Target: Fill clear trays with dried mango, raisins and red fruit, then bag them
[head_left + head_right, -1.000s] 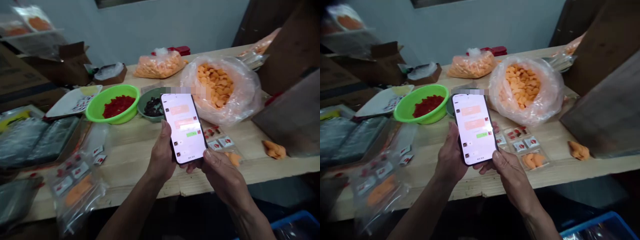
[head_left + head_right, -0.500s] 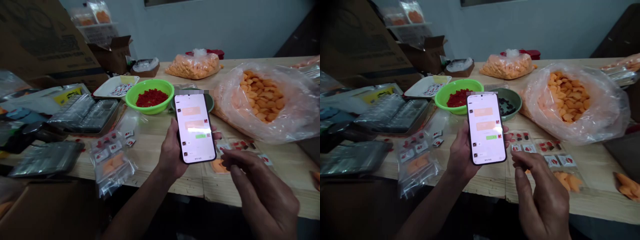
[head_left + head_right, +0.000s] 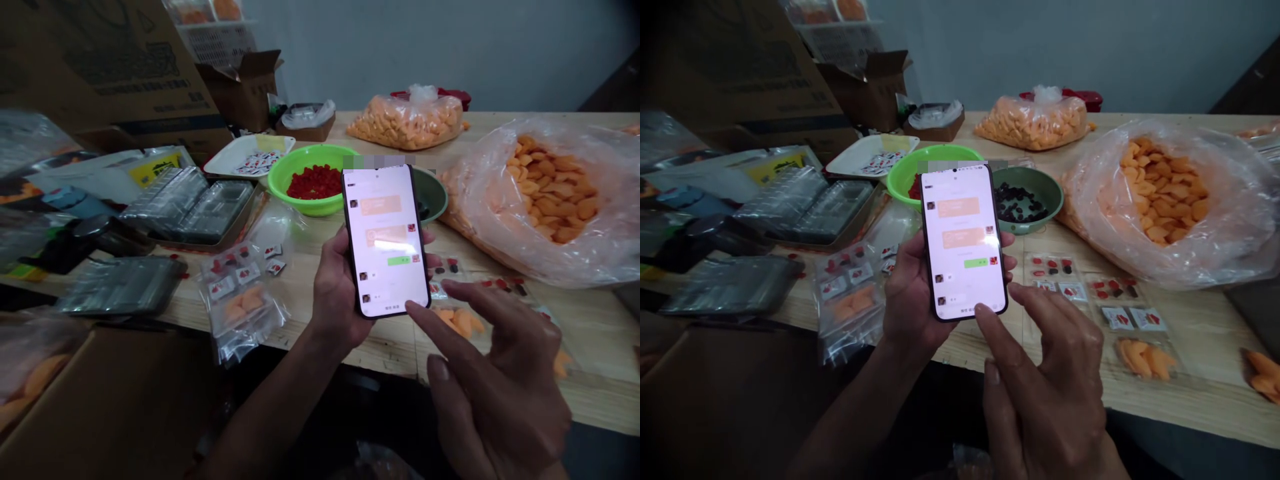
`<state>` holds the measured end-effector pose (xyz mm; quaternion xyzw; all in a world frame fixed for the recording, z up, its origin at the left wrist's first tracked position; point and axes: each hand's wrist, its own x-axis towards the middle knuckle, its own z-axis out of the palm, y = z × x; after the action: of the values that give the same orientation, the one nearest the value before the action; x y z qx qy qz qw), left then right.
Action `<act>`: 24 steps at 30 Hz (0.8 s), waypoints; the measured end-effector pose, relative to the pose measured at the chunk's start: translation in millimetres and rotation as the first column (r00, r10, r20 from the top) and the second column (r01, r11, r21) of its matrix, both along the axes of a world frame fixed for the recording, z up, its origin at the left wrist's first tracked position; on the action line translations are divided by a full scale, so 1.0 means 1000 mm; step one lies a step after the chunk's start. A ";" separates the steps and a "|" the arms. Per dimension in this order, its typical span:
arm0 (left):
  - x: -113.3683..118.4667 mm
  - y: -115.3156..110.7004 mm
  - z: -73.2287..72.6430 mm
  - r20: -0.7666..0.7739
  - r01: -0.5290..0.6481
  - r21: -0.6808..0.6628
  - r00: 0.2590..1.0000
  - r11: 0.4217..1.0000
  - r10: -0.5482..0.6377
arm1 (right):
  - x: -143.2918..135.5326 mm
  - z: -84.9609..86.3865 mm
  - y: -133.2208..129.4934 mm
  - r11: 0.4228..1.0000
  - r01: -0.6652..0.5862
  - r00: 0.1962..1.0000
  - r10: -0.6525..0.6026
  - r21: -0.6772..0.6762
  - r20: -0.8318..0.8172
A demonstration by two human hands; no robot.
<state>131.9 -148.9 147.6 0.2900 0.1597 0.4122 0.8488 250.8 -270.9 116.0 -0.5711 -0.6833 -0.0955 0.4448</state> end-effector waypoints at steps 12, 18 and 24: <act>-0.005 -0.006 0.002 0.031 -0.001 0.022 1.000 1.000 0.000 | -0.014 0.004 0.003 0.999 -0.033 0.996 0.035 -0.025 0.082; -0.005 -0.007 0.002 0.013 -0.010 0.017 1.000 1.000 0.010 | -0.012 0.007 0.002 0.999 -0.030 0.996 0.032 -0.030 0.079; -0.025 -0.020 0.023 -0.028 -0.044 -0.002 0.999 0.999 0.044 | 0.010 0.012 -0.011 0.995 0.047 0.993 -0.056 -0.090 -0.103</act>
<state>107.1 -169.0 170.5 0.2911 0.1786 0.4265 0.8375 261.0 -281.7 127.6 -0.6115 -0.6476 -0.0468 0.4522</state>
